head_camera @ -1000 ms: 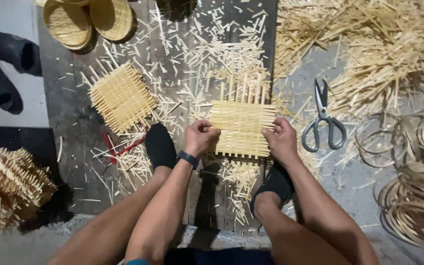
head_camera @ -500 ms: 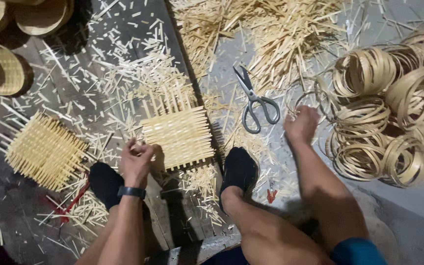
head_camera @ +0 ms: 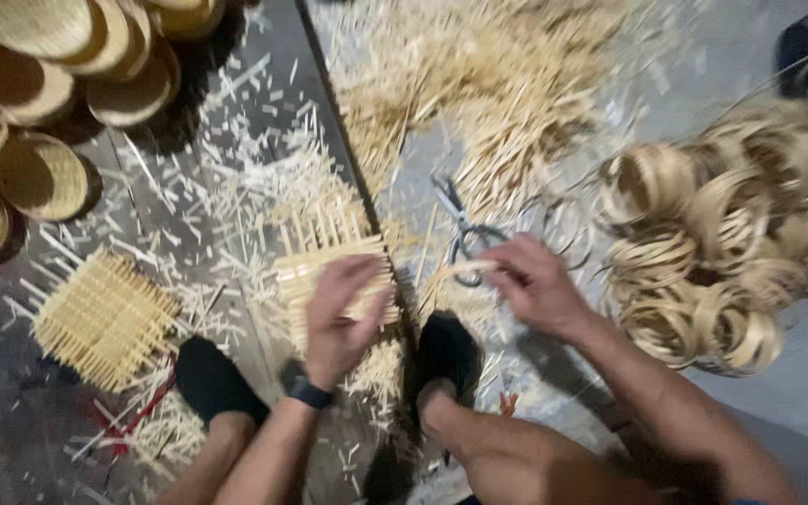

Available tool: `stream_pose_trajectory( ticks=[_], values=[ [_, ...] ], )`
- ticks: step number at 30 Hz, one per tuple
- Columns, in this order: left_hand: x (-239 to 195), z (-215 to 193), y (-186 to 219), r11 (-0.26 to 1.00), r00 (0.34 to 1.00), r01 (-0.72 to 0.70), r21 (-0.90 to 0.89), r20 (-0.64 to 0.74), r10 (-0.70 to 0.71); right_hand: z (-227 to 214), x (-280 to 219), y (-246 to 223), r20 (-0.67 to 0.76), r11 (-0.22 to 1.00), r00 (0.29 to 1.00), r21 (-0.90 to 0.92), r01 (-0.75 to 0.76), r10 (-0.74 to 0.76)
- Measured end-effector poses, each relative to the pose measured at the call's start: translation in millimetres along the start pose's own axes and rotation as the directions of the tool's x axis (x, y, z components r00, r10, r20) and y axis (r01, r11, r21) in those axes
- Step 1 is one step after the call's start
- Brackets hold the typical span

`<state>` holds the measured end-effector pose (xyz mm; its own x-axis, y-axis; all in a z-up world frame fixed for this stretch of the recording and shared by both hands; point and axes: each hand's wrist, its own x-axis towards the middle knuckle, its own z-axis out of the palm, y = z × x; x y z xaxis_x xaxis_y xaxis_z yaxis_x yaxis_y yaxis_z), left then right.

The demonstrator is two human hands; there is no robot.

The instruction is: The person trims the edges of a small woven bamboo basket using shears and a wooden block. They repeatedly place the basket on the block, cut the protruding bamboo strips, and then remove the basket to continue the process.

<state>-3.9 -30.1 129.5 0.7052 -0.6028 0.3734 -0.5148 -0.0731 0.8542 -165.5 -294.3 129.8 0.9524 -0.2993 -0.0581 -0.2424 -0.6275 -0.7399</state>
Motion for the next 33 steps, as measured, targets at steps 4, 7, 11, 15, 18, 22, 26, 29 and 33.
stream_pose_trajectory(
  ticks=[4, 7, 11, 15, 18, 22, 26, 29, 33],
  values=[
    [41.6, 12.7, 75.8, 0.595, 0.798, 0.561, -0.576, 0.186, -0.573, -29.6, 28.5, -110.9, 0.071, 0.899, 0.896, 0.053, 0.435, -0.438],
    [66.2, -25.9, 94.4, 0.199, 0.536, 0.802, -0.563, 0.532, -0.656, -31.4, 45.9, -167.5, 0.104, 0.771, 0.769, -0.036, 0.636, -0.63],
    [61.0, -57.2, 102.0, 0.168, 0.44, 0.862, -0.479, 0.54, -0.718, 3.0, 64.2, -205.5, 0.035, 0.542, 0.602, -0.397, 0.741, -0.797],
    [36.1, -71.0, 96.5, 0.197, 0.496, 0.768, -0.61, 0.37, -0.785, 43.5, 64.6, -208.1, -0.002, 0.612, 0.657, -0.366, 0.701, -0.754],
    [21.8, -72.9, 75.8, 0.101, 0.463, 0.719, -0.687, 0.365, -0.808, 66.9, 72.0, -203.2, 0.025, 0.638, 0.677, -0.31, 0.705, -0.736],
    [12.2, -69.9, 37.2, -0.02, 0.587, 0.584, -0.812, 0.44, -0.68, 72.9, 86.7, -185.4, -0.144, 0.919, 0.913, 0.04, 0.391, -0.382],
    [2.1, -77.1, 1.7, -0.06, 0.734, 0.14, -0.988, 0.144, -0.663, 66.4, 85.0, -153.8, 0.352, 0.086, 0.926, 0.927, -0.365, 0.134],
    [-3.1, -87.8, -20.3, -0.106, 0.697, 0.262, -0.959, 0.264, -0.666, 83.5, 70.2, -132.8, 0.391, 0.094, 0.897, 0.904, -0.417, 0.207],
    [-6.8, -93.2, -32.5, -0.071, 0.518, 0.569, -0.82, 0.423, -0.744, 104.3, 64.9, -116.4, 0.507, -0.011, 0.846, 0.859, -0.512, 0.167]
  ],
)
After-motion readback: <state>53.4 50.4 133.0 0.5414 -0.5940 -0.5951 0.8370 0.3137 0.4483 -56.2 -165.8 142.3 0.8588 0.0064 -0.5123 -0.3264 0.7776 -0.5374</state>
